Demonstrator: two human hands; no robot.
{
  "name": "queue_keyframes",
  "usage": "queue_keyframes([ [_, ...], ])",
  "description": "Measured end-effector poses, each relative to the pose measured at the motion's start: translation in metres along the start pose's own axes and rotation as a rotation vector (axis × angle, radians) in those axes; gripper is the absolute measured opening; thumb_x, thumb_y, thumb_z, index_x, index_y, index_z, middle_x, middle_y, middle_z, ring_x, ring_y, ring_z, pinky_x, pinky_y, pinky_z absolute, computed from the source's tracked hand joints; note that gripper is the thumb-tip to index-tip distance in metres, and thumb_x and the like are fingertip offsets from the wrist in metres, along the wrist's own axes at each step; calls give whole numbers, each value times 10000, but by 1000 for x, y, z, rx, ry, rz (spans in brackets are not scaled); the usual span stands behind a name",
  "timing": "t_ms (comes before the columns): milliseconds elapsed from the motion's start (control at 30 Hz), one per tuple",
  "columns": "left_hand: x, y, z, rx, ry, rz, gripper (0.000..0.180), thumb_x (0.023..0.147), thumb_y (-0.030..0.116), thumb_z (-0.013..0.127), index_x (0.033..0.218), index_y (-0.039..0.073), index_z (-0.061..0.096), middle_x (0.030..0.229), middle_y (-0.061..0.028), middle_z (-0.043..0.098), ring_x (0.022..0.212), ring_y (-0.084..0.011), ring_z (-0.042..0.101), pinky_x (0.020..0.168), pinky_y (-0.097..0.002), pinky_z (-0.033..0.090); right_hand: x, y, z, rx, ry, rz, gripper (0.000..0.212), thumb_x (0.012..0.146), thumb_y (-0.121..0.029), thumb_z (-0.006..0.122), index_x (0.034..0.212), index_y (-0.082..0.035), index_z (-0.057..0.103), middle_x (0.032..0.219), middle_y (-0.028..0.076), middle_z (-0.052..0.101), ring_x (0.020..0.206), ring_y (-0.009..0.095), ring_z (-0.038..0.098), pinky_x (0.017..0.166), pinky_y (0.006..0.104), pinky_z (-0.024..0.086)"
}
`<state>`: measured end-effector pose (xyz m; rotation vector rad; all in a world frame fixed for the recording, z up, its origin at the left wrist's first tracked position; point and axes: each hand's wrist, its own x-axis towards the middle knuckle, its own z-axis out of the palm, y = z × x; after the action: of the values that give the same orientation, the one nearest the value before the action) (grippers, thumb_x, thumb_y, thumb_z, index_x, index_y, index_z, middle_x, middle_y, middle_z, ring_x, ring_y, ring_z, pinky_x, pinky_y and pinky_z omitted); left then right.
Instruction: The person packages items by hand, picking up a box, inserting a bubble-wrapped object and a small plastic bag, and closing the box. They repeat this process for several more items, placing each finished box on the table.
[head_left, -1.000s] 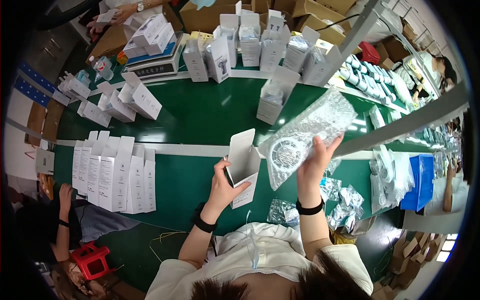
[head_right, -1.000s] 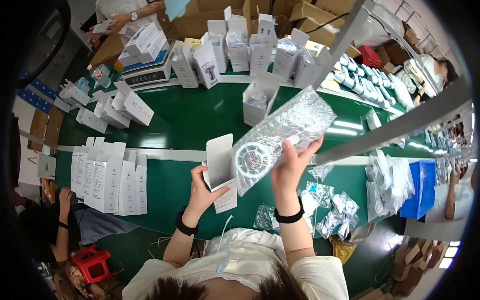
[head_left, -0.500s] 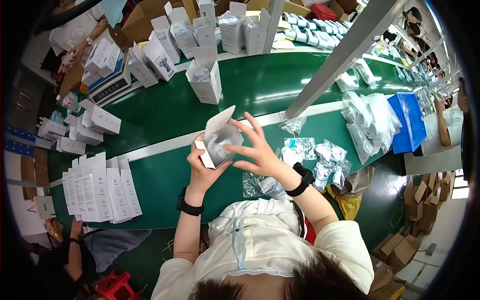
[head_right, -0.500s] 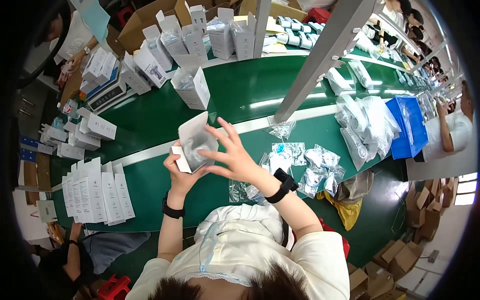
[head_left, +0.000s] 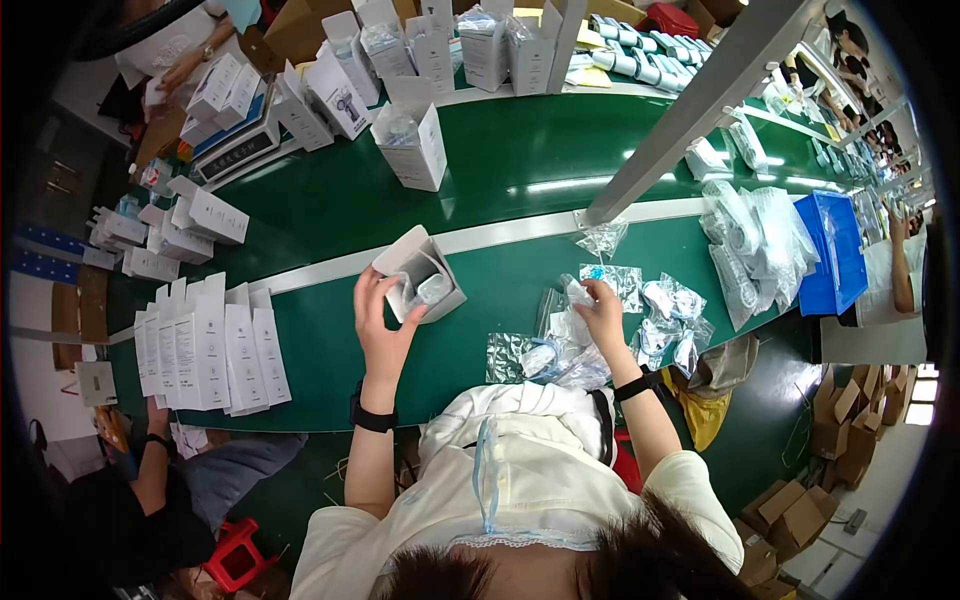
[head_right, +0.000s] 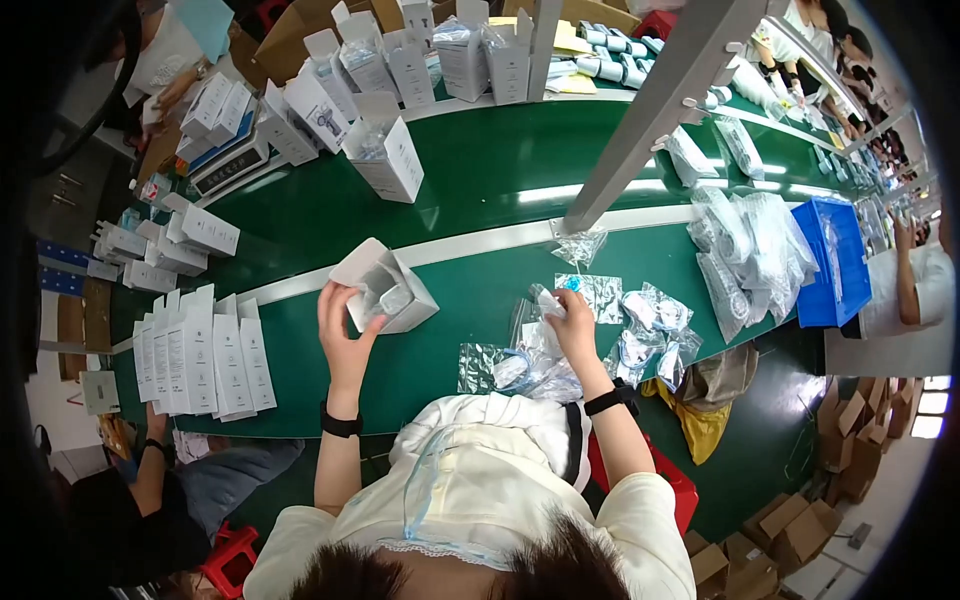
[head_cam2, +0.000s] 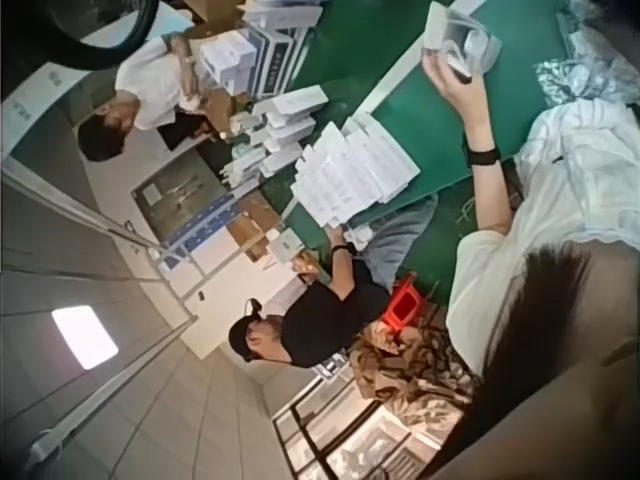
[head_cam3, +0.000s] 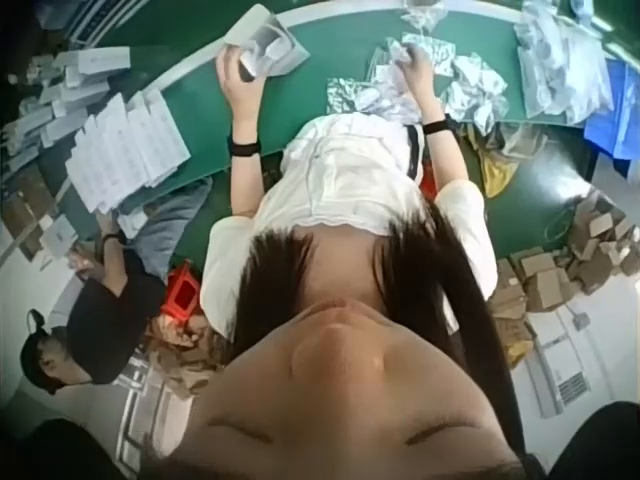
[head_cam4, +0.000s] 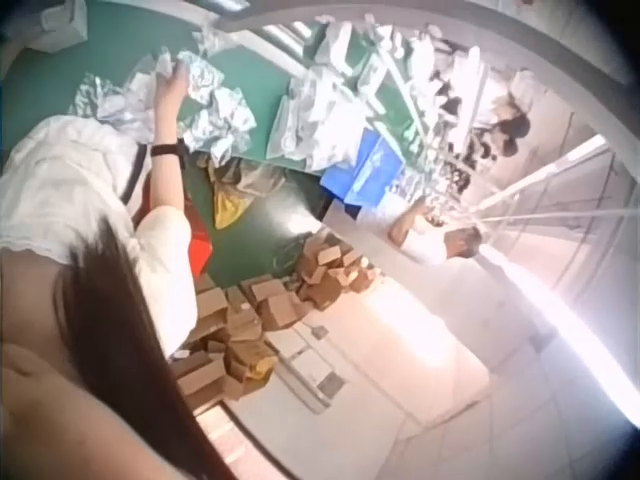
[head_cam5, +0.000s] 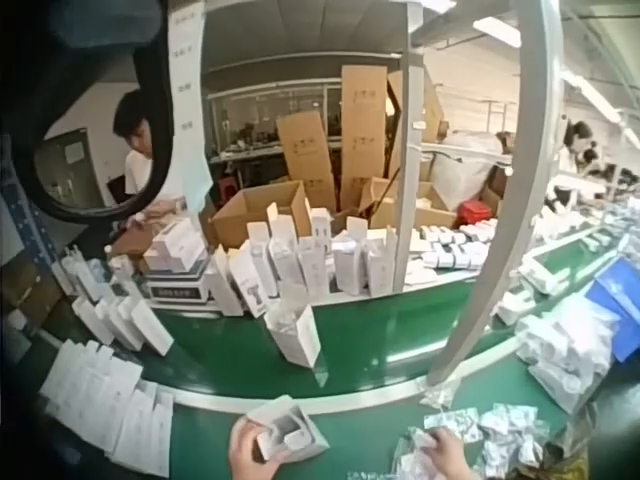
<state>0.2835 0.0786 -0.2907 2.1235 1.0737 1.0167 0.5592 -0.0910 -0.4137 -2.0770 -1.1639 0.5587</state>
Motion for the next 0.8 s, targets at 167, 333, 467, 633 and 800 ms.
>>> queue_keyframes([
  [167, 15, 15, -6, 89, 25, -147, 165, 613, 18, 718, 745, -4, 619, 959, -102, 573, 765, -243, 575, 676, -288, 459, 34, -101, -26, 619, 278, -89, 475, 682, 45, 664, 1089, -72, 450, 932, 103, 528, 886, 192, 543, 729, 263, 457],
  [333, 30, 18, -10, 100, 7, -329, 125, 635, 5, 702, 702, -40, 606, 833, -103, 593, 708, -178, 585, 626, -264, 467, 45, -199, 5, 651, 163, -648, 364, 696, 96, 607, 1001, -68, 495, 944, 105, 539, 903, 219, 549, 754, 304, 476],
  [467, 33, 7, -9, -66, 96, -351, 104, 666, 2, 679, 702, -52, 599, 800, -87, 598, 662, -140, 565, 582, -234, 452, 52, -211, 42, 107, -38, -1061, 288, 707, -91, 642, 981, -76, 556, 932, 71, 547, 933, 265, 532, 883, 366, 416],
  [633, 29, 4, -8, -153, 33, -389, 97, 699, -5, 654, 745, -59, 588, 850, -88, 594, 720, -138, 555, 614, -243, 457, 40, -202, 28, -126, -252, -952, 344, 688, -139, 633, 1026, -109, 574, 986, 90, 551, 1060, 270, 470, 971, 424, 310],
  [800, 4, 9, -7, 170, 308, 9, 258, 733, -37, 600, 980, 19, 549, 1062, -105, 516, 958, -204, 507, 717, -278, 448, 6, -94, -38, -10, 203, -477, 493, 713, -284, 644, 1149, -94, 517, 1229, 140, 424, 1203, 361, 303, 988, 507, 211],
])
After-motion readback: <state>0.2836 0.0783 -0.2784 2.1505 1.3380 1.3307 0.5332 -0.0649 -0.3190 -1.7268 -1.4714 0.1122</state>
